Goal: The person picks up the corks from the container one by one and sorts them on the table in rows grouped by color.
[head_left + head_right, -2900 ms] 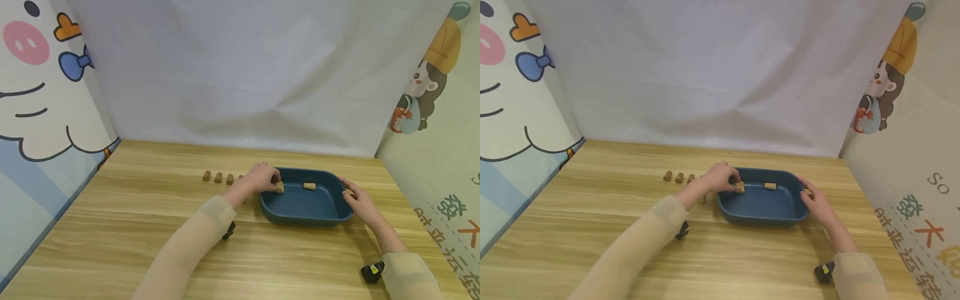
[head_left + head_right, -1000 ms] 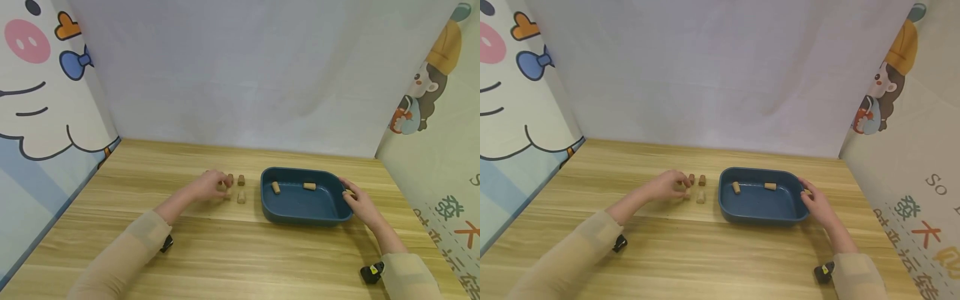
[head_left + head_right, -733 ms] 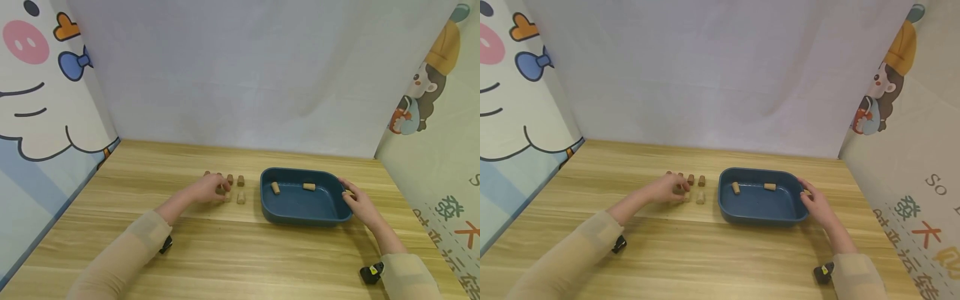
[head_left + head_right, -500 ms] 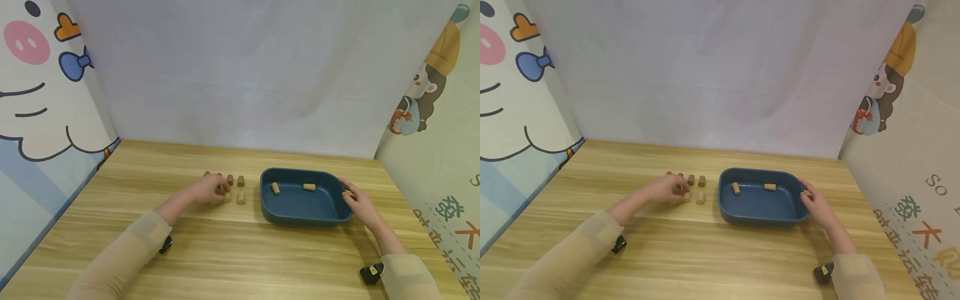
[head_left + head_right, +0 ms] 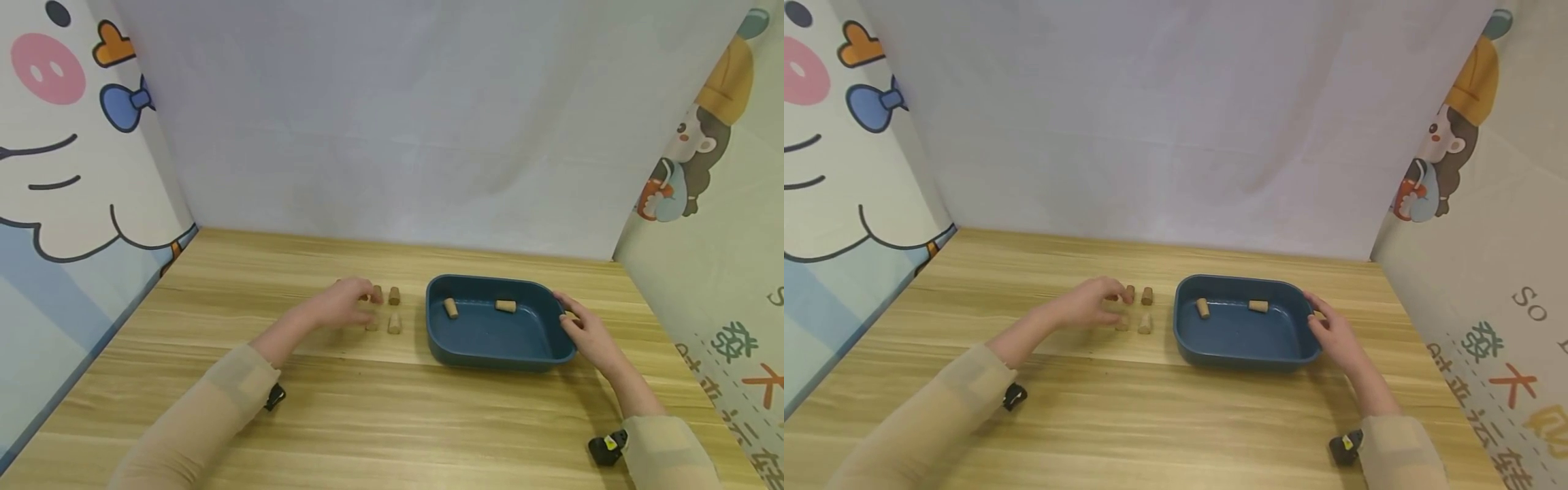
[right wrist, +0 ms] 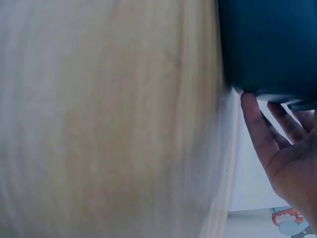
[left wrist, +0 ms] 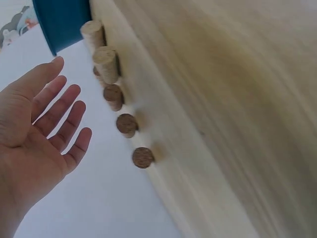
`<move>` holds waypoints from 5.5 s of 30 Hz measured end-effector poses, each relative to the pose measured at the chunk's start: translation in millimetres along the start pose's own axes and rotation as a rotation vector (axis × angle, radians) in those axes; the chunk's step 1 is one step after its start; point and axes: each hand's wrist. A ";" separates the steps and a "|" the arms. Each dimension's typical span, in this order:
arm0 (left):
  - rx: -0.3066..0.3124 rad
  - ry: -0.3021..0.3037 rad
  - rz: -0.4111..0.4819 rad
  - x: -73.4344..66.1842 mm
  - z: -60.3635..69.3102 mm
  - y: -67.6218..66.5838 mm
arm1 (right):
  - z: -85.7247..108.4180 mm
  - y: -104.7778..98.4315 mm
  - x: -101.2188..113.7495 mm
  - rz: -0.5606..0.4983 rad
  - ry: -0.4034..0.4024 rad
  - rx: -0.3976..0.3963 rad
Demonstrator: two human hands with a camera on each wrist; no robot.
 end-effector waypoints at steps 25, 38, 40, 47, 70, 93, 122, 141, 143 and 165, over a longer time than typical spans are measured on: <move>-0.095 0.140 0.026 -66.7 -28.2 -4.9 | 2.0 -1.0 3.4 0.000 0.021 0.019; -0.032 0.232 -0.155 -88.4 -67.0 16.4 | 0.7 -0.8 4.6 -0.005 0.029 0.025; -0.026 0.249 -0.195 -91.5 -73.4 19.9 | 1.5 -0.6 4.1 0.001 0.028 0.022; 0.024 0.240 -0.266 -105.1 -90.8 27.7 | 2.9 -1.5 6.3 -0.002 0.031 0.022; 0.088 0.195 -0.418 -108.4 -106.1 43.3 | 3.7 -0.9 4.7 0.013 0.037 0.003; 0.108 0.105 -0.548 -115.1 -109.3 49.4 | 0.5 -1.4 2.4 0.019 0.042 0.026; -0.076 0.278 -0.245 -102.3 -97.1 31.4 | 0.3 -3.2 4.7 -0.013 0.038 0.026; -0.276 0.196 -0.025 -87.0 -51.8 -9.3 | 2.8 -2.5 3.2 0.018 0.030 0.023; -0.276 0.179 -0.002 -83.2 -46.9 -13.0 | 2.3 -2.5 3.6 0.019 0.033 0.028; -0.238 0.016 0.108 -24.6 3.8 -35.2 | 0.9 -2.2 6.9 0.016 0.018 0.031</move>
Point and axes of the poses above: each hand's wrist, its own z-axis away from the middle knuckle, its own y-axis out of the palm, x = y × z, and after that the axes turned 11 degrees about -y, right-handed
